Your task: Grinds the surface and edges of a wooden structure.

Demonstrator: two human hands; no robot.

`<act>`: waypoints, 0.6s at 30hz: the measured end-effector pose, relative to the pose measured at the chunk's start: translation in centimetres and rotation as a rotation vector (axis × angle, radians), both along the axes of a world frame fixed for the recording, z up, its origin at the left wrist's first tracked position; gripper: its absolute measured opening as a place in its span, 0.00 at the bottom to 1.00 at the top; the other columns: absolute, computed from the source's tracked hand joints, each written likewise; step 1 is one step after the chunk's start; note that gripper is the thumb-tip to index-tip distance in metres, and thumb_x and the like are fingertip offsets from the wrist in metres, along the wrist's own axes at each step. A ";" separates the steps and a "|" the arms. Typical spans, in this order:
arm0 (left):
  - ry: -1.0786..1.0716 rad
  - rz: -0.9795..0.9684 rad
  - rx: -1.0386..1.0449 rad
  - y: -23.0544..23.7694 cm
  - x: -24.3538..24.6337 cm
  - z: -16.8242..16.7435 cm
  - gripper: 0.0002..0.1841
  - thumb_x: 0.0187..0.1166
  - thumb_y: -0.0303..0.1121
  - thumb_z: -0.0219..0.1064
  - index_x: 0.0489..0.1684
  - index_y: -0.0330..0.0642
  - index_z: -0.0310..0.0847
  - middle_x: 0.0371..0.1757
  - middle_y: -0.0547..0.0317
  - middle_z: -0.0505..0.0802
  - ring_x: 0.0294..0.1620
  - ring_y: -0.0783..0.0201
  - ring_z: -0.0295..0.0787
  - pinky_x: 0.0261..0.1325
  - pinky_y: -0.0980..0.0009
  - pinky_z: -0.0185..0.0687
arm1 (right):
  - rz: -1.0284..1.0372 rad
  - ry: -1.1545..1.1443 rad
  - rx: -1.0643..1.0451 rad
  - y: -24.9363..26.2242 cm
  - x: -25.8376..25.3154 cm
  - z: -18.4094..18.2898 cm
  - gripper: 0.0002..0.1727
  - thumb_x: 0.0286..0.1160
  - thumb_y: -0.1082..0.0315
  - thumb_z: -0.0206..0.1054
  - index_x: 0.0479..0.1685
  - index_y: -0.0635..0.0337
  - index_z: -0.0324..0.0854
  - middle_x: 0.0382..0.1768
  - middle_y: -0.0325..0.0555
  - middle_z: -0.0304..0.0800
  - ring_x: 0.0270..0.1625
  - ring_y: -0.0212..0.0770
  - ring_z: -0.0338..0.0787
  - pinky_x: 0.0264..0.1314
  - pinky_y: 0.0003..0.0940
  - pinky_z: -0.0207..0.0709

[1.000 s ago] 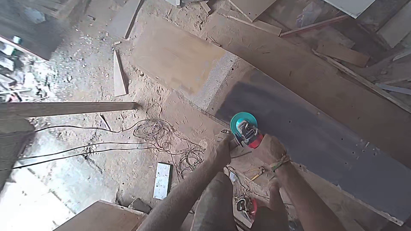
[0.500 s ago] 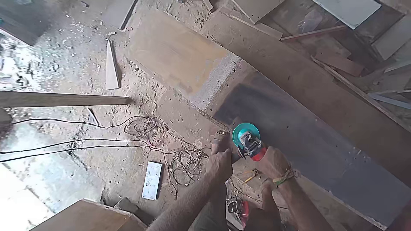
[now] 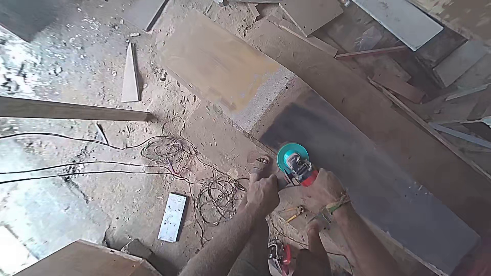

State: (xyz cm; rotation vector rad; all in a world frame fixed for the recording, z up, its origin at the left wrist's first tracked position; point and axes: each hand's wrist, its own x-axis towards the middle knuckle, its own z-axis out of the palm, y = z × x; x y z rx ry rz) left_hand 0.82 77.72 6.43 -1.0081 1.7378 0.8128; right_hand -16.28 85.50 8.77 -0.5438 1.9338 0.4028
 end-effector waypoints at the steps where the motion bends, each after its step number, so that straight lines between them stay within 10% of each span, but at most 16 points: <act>1: 0.015 0.018 -0.028 -1.0 0.2 -0.1 0.19 0.75 0.39 0.66 0.64 0.48 0.81 0.55 0.45 0.94 0.58 0.41 0.93 0.53 0.37 0.87 | 0.022 0.006 -0.029 -1.2 0.0 0.1 0.42 0.48 0.44 0.86 0.62 0.64 0.83 0.57 0.56 0.93 0.64 0.54 0.92 0.65 0.55 0.85; 12: 0.066 -0.090 0.103 2.0 -3.9 -0.1 0.20 0.69 0.34 0.69 0.61 0.47 0.80 0.54 0.45 0.94 0.56 0.40 0.93 0.49 0.37 0.88 | -0.197 0.109 0.022 5.6 -2.0 -1.5 0.46 0.39 0.50 0.90 0.65 0.67 0.82 0.57 0.60 0.93 0.64 0.57 0.92 0.68 0.58 0.84; 18: 0.109 0.025 -0.097 -4.4 -4.5 -0.1 0.21 0.70 0.38 0.69 0.62 0.48 0.81 0.54 0.46 0.94 0.57 0.41 0.93 0.51 0.36 0.86 | -0.069 0.115 -0.079 -3.6 -4.1 -0.6 0.42 0.40 0.52 0.89 0.61 0.65 0.83 0.56 0.57 0.92 0.62 0.54 0.93 0.64 0.57 0.85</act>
